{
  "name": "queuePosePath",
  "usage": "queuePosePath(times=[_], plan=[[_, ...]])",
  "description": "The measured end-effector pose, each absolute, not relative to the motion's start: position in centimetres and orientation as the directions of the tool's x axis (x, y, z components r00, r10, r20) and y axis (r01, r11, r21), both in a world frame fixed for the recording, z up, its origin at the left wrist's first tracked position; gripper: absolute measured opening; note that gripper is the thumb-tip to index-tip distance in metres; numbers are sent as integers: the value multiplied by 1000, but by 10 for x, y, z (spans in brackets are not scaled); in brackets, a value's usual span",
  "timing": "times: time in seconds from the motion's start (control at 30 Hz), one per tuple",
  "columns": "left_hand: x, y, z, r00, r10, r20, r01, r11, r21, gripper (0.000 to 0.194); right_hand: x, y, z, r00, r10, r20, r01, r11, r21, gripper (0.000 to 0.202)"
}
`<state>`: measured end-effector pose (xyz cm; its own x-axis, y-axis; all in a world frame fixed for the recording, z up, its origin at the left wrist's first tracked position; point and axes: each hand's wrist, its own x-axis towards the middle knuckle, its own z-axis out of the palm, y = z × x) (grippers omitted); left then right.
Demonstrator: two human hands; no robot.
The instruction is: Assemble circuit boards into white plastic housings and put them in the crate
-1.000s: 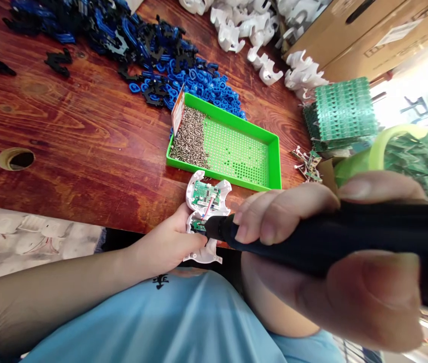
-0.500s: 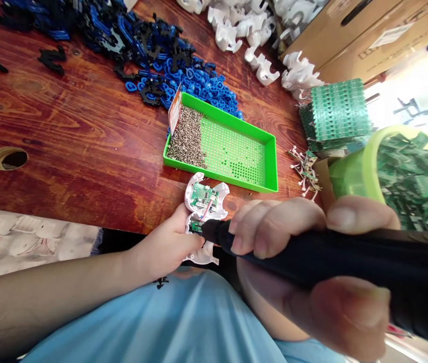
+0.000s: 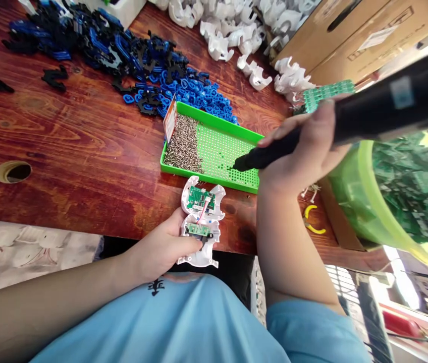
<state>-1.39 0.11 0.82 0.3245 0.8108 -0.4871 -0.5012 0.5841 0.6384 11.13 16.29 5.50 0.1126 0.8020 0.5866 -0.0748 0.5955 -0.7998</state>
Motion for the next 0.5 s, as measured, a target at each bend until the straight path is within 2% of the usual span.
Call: queuePosePath(times=[0.07, 0.3, 0.5], plan=[[-14, 1, 7, 347, 804, -483, -520, 593, 615, 51, 101, 177, 44, 198, 760, 619, -56, 639, -767, 32], [-17, 3, 8, 379, 778, -502, -505, 628, 593, 56, 101, 192, 28, 202, 700, 685, 58, 690, -722, 46], [-18, 3, 7, 405, 761, -507, -517, 648, 560, 54, 103, 193, 23, 111, 715, 691, -14, 696, -718, 37]])
